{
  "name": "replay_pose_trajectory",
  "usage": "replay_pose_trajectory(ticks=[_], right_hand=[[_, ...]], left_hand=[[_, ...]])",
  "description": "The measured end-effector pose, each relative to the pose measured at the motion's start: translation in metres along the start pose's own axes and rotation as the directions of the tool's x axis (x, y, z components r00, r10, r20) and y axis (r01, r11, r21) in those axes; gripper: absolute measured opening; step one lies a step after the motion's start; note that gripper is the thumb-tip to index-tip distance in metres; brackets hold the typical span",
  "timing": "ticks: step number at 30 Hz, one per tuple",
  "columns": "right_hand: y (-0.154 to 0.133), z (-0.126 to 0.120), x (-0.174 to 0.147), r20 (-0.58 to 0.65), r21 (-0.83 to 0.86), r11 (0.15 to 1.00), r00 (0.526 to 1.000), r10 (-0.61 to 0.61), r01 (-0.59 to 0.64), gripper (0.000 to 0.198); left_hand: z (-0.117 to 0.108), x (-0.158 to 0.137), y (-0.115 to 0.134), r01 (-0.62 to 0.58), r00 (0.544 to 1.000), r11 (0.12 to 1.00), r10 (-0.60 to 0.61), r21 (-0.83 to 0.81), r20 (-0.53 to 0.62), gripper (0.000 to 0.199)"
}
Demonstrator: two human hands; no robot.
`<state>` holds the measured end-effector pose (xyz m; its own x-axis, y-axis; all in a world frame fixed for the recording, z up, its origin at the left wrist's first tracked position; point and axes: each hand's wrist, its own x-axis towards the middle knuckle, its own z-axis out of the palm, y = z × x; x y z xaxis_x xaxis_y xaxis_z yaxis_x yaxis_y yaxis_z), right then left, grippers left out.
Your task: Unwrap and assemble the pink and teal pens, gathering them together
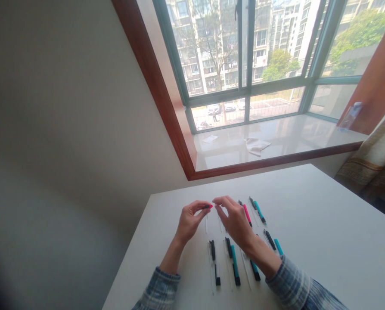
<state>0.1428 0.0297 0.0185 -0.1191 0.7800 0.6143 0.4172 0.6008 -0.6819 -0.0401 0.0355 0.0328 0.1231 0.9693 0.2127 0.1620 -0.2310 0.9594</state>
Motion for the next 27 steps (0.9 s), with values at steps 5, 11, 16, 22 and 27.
replay_pose_trajectory(ticks=[5,11,16,22,27], right_hand=[[-0.005,-0.002,0.002,0.019,0.025,0.999,1.000,-0.025,0.024,0.015],[-0.005,0.001,0.001,0.053,0.029,0.999,0.998,-0.044,0.042,0.019],[-0.002,0.002,0.000,0.042,0.027,0.999,0.998,-0.044,0.043,0.020],[0.003,0.003,-0.002,0.267,-0.075,0.993,0.962,-0.064,0.087,0.025],[0.002,0.012,-0.011,0.531,-0.108,0.971,0.838,-0.124,0.212,0.036]], left_hand=[[0.000,0.000,-0.002,0.011,1.000,1.000,-0.011,-0.005,0.022,0.017],[0.000,0.000,-0.003,0.036,0.999,0.999,-0.036,-0.040,-0.002,0.019],[0.000,0.001,-0.001,0.027,1.000,0.999,-0.027,-0.028,-0.015,0.019],[-0.006,0.006,-0.012,0.057,0.983,0.998,-0.061,-0.029,-0.173,0.027],[-0.007,0.008,-0.020,0.071,0.970,0.991,-0.096,-0.117,-0.223,0.030]])
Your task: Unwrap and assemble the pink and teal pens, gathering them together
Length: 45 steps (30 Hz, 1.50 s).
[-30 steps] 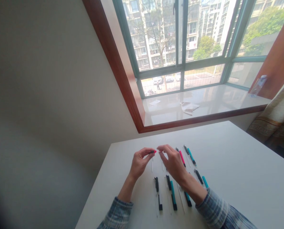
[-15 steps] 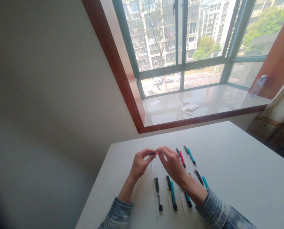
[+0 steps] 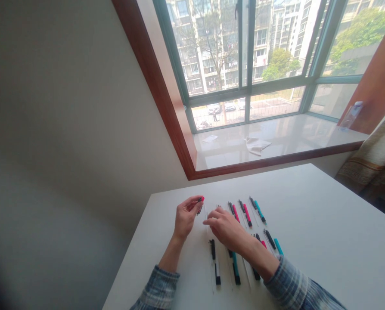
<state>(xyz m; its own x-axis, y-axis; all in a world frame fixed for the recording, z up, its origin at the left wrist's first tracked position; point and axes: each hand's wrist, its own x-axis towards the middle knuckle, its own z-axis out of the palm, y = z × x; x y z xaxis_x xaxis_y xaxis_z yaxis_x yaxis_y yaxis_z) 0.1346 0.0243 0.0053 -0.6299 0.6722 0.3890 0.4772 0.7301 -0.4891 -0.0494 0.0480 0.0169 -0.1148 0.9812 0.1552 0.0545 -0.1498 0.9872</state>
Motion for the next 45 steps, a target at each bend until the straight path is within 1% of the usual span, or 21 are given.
replay_pose_trajectory(ticks=[3,7,10,13,17,19,21,24,27,30,32,34,37,40,43,45], right_hand=[[-0.006,0.003,0.000,0.041,-0.026,0.999,0.999,-0.017,0.018,0.034],[-0.007,0.002,0.001,0.077,-0.006,1.000,0.997,-0.020,0.021,0.018],[-0.003,0.004,0.002,0.087,0.013,1.000,0.996,-0.024,0.023,0.012],[0.002,0.009,0.001,0.069,-0.010,1.000,0.998,0.013,-0.012,0.014],[0.004,0.018,0.001,-0.018,-0.066,0.994,0.996,0.088,-0.089,0.012],[0.003,0.020,0.002,-0.032,-0.083,0.990,0.993,0.113,-0.115,0.014],[0.001,0.022,0.004,-0.020,-0.104,0.983,0.988,0.150,-0.151,0.018],[-0.004,0.022,0.008,0.029,-0.174,0.963,0.977,0.212,-0.204,0.021],[-0.008,0.019,0.009,0.071,-0.281,0.936,0.968,0.240,-0.212,0.019],[-0.009,0.010,0.007,0.048,-0.337,0.914,0.965,0.257,-0.226,0.021],[-0.007,0.002,0.005,-0.018,-0.307,0.916,0.964,0.265,-0.258,0.024],[-0.002,-0.005,0.004,-0.107,-0.235,0.928,0.956,0.273,-0.291,0.024],[0.007,-0.013,0.004,-0.220,-0.150,0.926,0.925,0.310,-0.346,0.029],[0.012,-0.017,0.005,-0.256,-0.074,0.924,0.903,0.345,-0.374,0.027],[0.010,-0.021,0.006,-0.293,0.047,0.930,0.886,0.361,-0.363,0.019],[0.006,-0.024,0.006,-0.328,0.125,0.930,0.870,0.367,-0.345,0.014]], left_hand=[[0.001,0.000,0.000,-0.006,1.000,1.000,0.006,-0.009,0.000,0.029],[0.000,0.000,0.000,-0.015,1.000,1.000,0.015,-0.008,-0.008,0.028],[0.000,0.000,-0.001,-0.021,1.000,1.000,0.021,0.006,-0.007,0.028],[-0.001,0.000,-0.002,-0.031,0.999,0.999,0.032,0.018,-0.011,0.029],[-0.002,0.001,-0.003,-0.046,0.998,0.999,0.046,0.014,-0.035,0.028],[-0.003,0.002,-0.004,-0.058,0.997,0.998,0.059,0.017,-0.048,0.026],[-0.003,0.003,-0.005,-0.071,0.995,0.997,0.073,0.024,-0.061,0.025],[-0.003,0.004,-0.007,-0.094,0.992,0.995,0.097,0.031,-0.082,0.025],[-0.003,0.004,-0.008,-0.115,0.987,0.993,0.118,0.037,-0.112,0.025],[-0.005,0.004,-0.008,-0.133,0.973,0.990,0.138,0.039,-0.184,0.025],[-0.007,0.006,-0.008,-0.148,0.957,0.988,0.151,0.031,-0.247,0.026],[-0.009,0.007,-0.008,-0.157,0.942,0.987,0.154,0.011,-0.297,0.027],[-0.009,0.007,-0.008,-0.153,0.940,0.988,0.142,-0.010,-0.311,0.027],[-0.003,0.004,-0.006,-0.136,0.963,0.991,0.134,0.007,-0.233,0.026],[0.005,0.000,-0.004,-0.110,0.987,0.994,0.112,0.030,-0.113,0.026],[0.008,-0.003,-0.003,-0.087,0.995,0.996,0.089,0.037,-0.050,0.029]])
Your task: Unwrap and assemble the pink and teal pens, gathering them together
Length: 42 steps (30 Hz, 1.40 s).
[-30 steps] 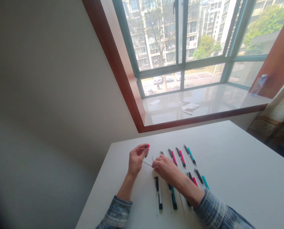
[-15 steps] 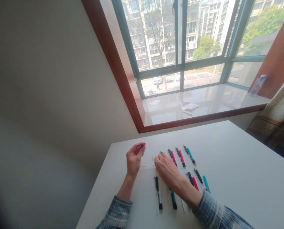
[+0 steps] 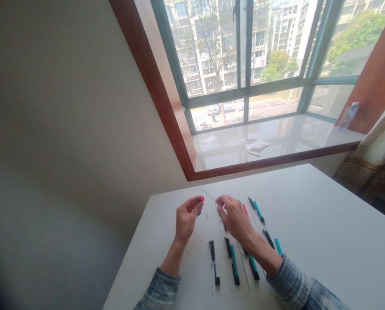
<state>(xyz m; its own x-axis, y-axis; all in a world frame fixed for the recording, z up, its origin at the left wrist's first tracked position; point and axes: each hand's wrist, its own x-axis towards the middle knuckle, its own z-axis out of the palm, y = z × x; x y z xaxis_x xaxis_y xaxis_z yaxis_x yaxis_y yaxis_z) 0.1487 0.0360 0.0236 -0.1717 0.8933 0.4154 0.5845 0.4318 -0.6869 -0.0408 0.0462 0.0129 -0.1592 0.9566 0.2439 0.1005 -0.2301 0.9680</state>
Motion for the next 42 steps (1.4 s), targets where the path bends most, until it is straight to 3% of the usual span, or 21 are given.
replay_pose_trajectory(ticks=[5,12,20,35,38,42], right_hand=[[-0.007,-0.005,0.001,-0.084,0.206,0.978,0.996,0.031,-0.013,0.006],[-0.010,-0.004,0.003,-0.034,0.414,0.910,0.998,0.052,-0.033,0.012],[-0.011,-0.003,0.001,-0.057,0.444,0.896,0.997,0.050,-0.020,0.014],[-0.007,0.001,-0.001,-0.027,0.363,0.932,1.000,-0.001,0.010,0.023],[-0.006,0.001,-0.002,-0.042,0.284,0.958,0.999,-0.011,0.022,0.025],[-0.005,0.001,-0.003,-0.049,0.143,0.985,0.995,-0.091,0.097,0.025]], left_hand=[[0.004,-0.005,0.004,0.031,0.992,1.000,-0.031,0.005,0.119,0.028],[0.007,-0.009,0.017,-0.003,0.957,1.000,0.009,-0.021,0.291,0.020],[0.006,-0.008,0.014,0.025,0.963,1.000,-0.024,-0.001,0.269,0.023],[0.009,-0.008,0.014,0.121,0.953,0.985,-0.080,-0.127,0.292,0.028],[0.009,-0.006,0.010,0.097,0.980,0.980,-0.064,-0.172,0.186,0.027],[0.003,0.001,0.001,0.046,0.992,0.962,-0.076,-0.271,-0.104,0.032]])
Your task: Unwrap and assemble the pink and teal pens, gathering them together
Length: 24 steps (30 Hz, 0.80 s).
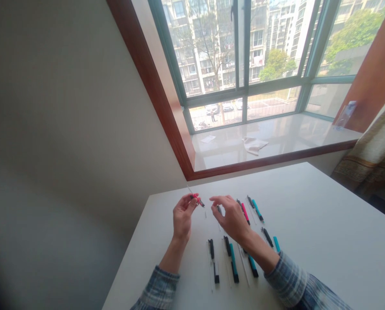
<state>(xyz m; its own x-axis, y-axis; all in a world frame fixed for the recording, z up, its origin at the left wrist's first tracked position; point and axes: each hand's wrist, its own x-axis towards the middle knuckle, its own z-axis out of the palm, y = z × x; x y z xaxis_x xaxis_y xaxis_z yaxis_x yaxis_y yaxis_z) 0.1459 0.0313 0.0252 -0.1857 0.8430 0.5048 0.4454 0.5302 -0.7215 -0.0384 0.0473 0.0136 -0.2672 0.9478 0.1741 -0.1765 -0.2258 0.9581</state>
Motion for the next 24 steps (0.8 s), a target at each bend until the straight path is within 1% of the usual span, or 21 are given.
replay_pose_trajectory(ticks=[2,5,8,11,15,21,24], right_hand=[[0.002,0.002,-0.001,0.069,-0.063,0.997,0.997,-0.044,0.049,0.031],[0.004,0.008,-0.005,0.227,-0.180,0.979,0.972,-0.059,0.101,0.043],[0.005,0.014,-0.011,0.365,-0.280,0.946,0.930,-0.055,0.165,0.054],[0.004,0.019,-0.015,0.449,-0.298,0.928,0.891,-0.068,0.222,0.059],[0.006,0.022,-0.017,0.478,-0.281,0.920,0.871,-0.112,0.272,0.058],[0.007,0.022,-0.016,0.486,-0.258,0.921,0.863,-0.138,0.293,0.036],[0.006,0.022,-0.015,0.499,-0.256,0.920,0.856,-0.137,0.296,0.030]], left_hand=[[-0.005,0.004,-0.003,0.000,0.997,0.999,-0.003,-0.032,-0.077,0.036],[-0.011,0.008,-0.005,-0.021,0.990,1.000,0.023,0.015,-0.139,0.036],[-0.013,0.008,-0.006,-0.034,0.989,0.998,0.041,0.050,-0.142,0.035],[-0.012,0.007,-0.005,-0.038,0.990,0.997,0.047,0.074,-0.134,0.034],[-0.010,0.007,-0.004,-0.042,0.989,0.994,0.055,0.099,-0.135,0.033],[-0.010,0.006,-0.001,-0.024,0.988,0.994,0.040,0.107,-0.150,0.031],[-0.010,0.006,-0.001,-0.012,0.988,0.994,0.028,0.104,-0.153,0.031]])
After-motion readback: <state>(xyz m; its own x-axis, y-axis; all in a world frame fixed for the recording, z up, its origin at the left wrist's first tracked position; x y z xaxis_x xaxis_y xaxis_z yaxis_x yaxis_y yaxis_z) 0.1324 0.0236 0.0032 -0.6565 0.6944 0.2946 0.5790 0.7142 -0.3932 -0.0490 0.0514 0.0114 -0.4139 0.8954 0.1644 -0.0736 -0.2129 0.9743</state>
